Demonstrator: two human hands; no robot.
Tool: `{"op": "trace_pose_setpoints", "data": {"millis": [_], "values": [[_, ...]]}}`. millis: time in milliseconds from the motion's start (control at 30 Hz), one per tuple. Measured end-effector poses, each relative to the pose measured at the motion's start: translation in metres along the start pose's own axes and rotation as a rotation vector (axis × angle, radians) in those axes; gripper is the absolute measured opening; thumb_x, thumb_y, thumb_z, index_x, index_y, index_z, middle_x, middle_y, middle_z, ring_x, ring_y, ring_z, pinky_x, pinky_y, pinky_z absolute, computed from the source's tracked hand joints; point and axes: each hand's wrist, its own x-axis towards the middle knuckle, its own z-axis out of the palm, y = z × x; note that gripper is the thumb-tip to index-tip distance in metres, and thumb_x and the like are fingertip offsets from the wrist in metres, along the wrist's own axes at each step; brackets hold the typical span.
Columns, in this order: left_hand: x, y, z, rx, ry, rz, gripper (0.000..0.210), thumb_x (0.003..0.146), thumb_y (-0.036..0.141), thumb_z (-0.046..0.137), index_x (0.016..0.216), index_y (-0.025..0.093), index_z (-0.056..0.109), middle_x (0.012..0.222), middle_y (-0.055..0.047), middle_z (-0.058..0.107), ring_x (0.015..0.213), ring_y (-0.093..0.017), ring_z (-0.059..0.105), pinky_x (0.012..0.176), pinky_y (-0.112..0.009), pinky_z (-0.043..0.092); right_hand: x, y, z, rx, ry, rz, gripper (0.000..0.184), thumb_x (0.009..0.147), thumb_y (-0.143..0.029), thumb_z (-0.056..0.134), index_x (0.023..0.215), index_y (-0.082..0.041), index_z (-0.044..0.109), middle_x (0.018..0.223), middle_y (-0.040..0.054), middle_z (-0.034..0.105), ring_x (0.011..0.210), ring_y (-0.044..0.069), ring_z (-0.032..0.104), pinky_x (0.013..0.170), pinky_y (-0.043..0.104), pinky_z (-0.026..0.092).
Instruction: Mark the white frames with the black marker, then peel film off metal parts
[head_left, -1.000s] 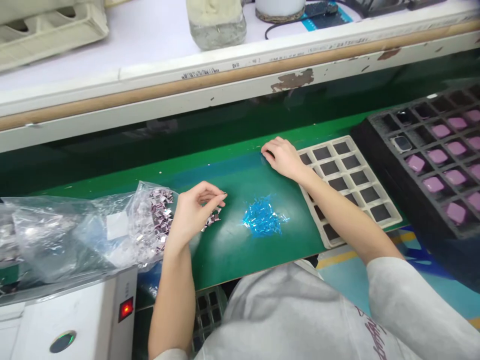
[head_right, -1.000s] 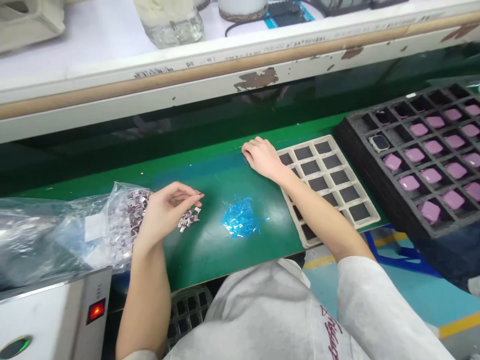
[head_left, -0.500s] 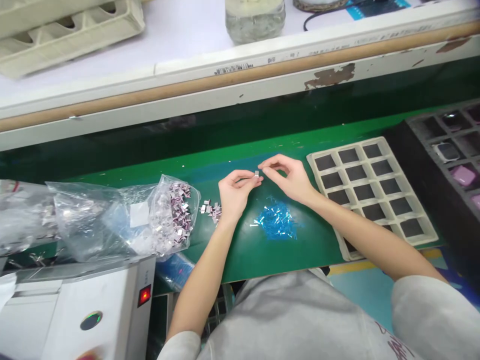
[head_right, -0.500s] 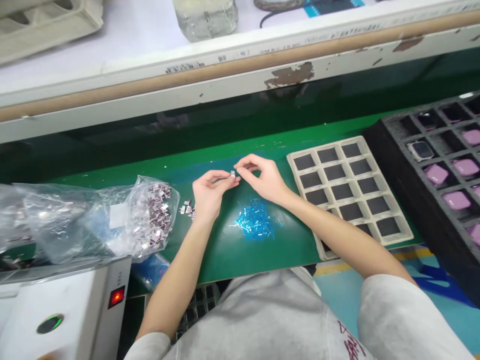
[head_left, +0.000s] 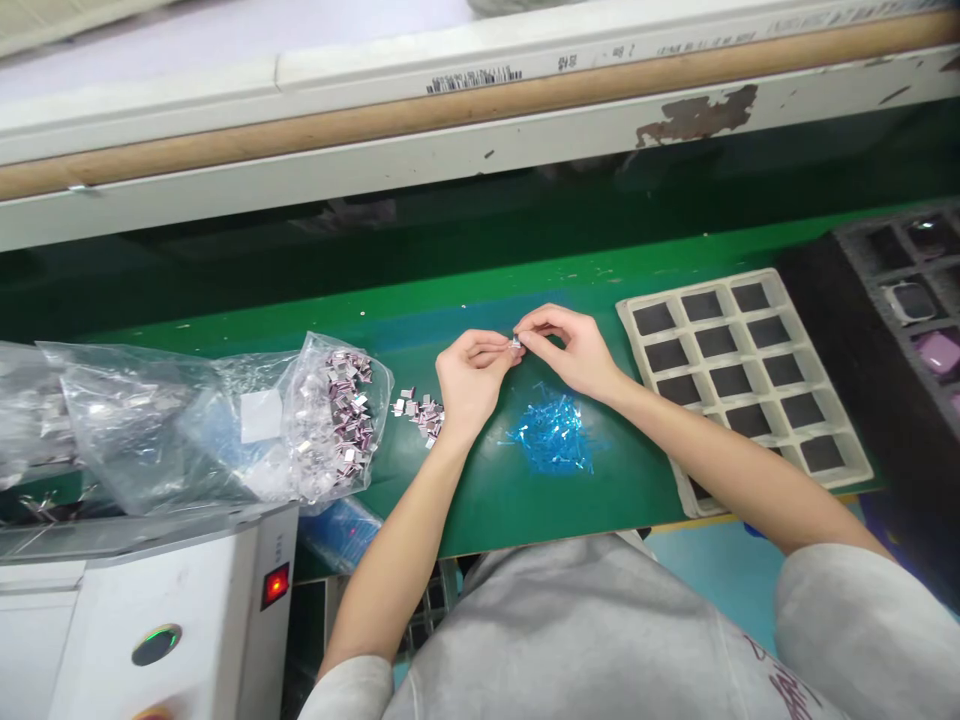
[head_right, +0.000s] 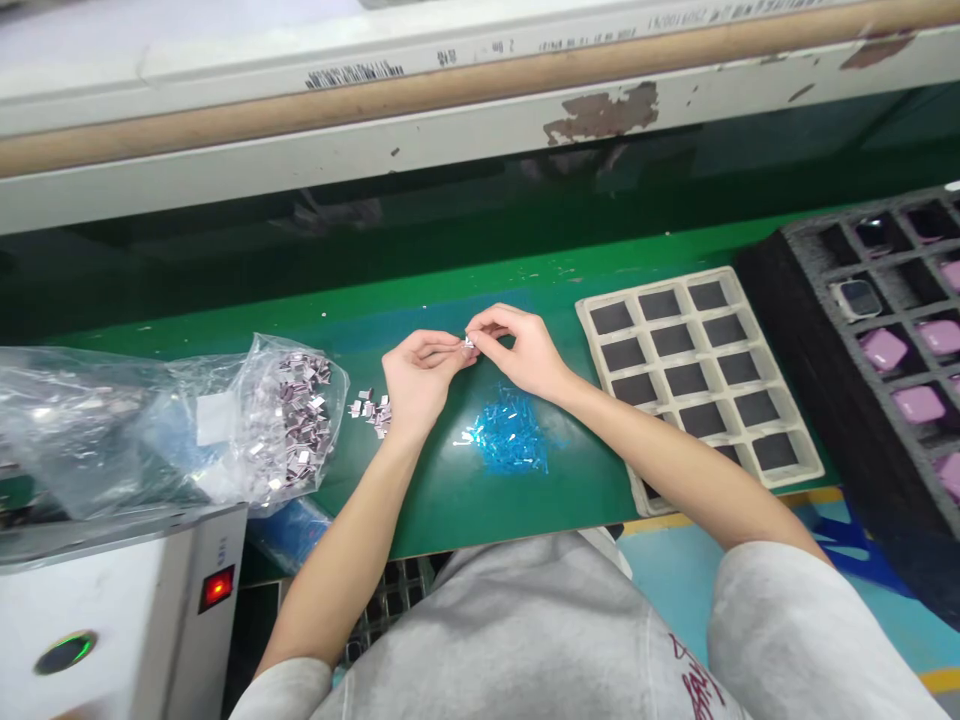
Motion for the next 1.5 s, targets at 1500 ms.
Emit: {"op": "trace_pose_setpoints", "data": {"millis": [1500], "values": [[-0.003, 0.069, -0.09, 1.197, -0.506, 0.096, 0.014, 0.083, 0.025, 0.087, 0.092, 0.024, 0.077, 0.098, -0.006, 0.077, 0.103, -0.031, 0.069, 0.092, -0.043, 0.053, 0.008, 0.007, 0.008, -0.522, -0.31, -0.187, 0.024, 0.094, -0.016, 0.07, 0.116, -0.025, 0.065, 0.104, 0.0054, 0.077, 0.099, 0.027, 0.067, 0.089, 0.042, 0.055]]}}
